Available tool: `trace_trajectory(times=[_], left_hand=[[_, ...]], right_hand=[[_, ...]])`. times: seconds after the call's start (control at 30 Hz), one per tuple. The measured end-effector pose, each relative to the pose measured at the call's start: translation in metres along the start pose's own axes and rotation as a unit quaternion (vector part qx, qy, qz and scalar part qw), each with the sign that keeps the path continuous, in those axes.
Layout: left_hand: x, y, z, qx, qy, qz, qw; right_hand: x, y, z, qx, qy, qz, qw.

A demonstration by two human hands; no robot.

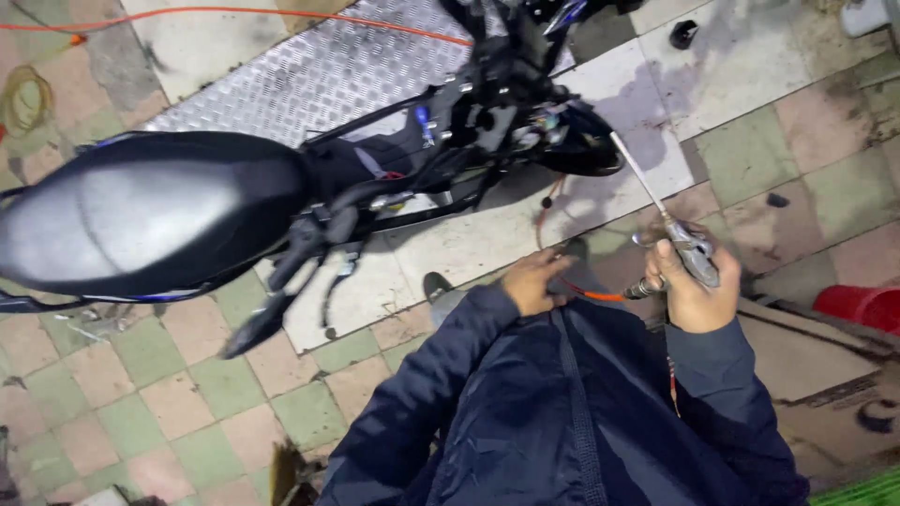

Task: Cleaning and inspecting electrical connectors on a motorcycle using an air compressor nozzle and manual manipulation.

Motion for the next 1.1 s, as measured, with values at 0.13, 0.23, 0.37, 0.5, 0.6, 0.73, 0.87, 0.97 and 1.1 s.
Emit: trace_trajectory(times=[0.13, 0.23, 0.37, 0.5, 0.6, 0.73, 0.87, 0.97, 1.1], left_hand=[[0.070, -0.164, 0.128, 0.152, 0.085, -0.059, 0.983], [0.066, -0.226, 0.199, 0.171, 0.102, 0.093, 0.976], [0.036, -0.221, 0.276, 0.208, 0.319, 0.014, 0.925], [0.026, -0.230, 0.340, 0.044, 0.359, -0.190, 0.913], [0.068, -0.285, 0.404, -0.114, 0.236, -0.173, 0.950], [0.111, -0.298, 0.518, -0.156, 0.166, -0.208, 0.951], [0.080, -0.185, 0.594, -0.334, 0.187, -0.319, 0.867], [0.120, -0.123, 0.616, -0.518, 0.221, -0.222, 0.796], [0.099, -0.007, 0.552, -0.661, 0.236, -0.191, 0.686]], right_hand=[[0.039, 0.091, 0.039, -0.045, 0.005, 0.014, 0.999], [0.085, 0.145, 0.056, -0.015, 0.015, -0.116, 0.993], [0.137, 0.186, 0.078, -0.008, -0.009, -0.375, 0.927], [0.163, 0.199, 0.116, 0.046, 0.006, -0.459, 0.887], [0.189, 0.196, 0.152, 0.090, 0.063, -0.392, 0.913], [0.199, 0.230, 0.219, 0.083, 0.029, -0.413, 0.907], [0.226, 0.267, 0.267, 0.082, 0.009, -0.403, 0.911], [0.242, 0.284, 0.316, 0.093, 0.009, -0.328, 0.940], [0.250, 0.287, 0.362, 0.125, 0.020, -0.253, 0.959]])
Point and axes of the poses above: each hand's wrist, its own z-axis towards the middle knuckle, its own y-axis out of the back of the hand, x = y × z, the point moved 1 cm from there along z, towards the middle knuckle, and after that the axes turned 15 degrees about -y, right-handed, at the moved point
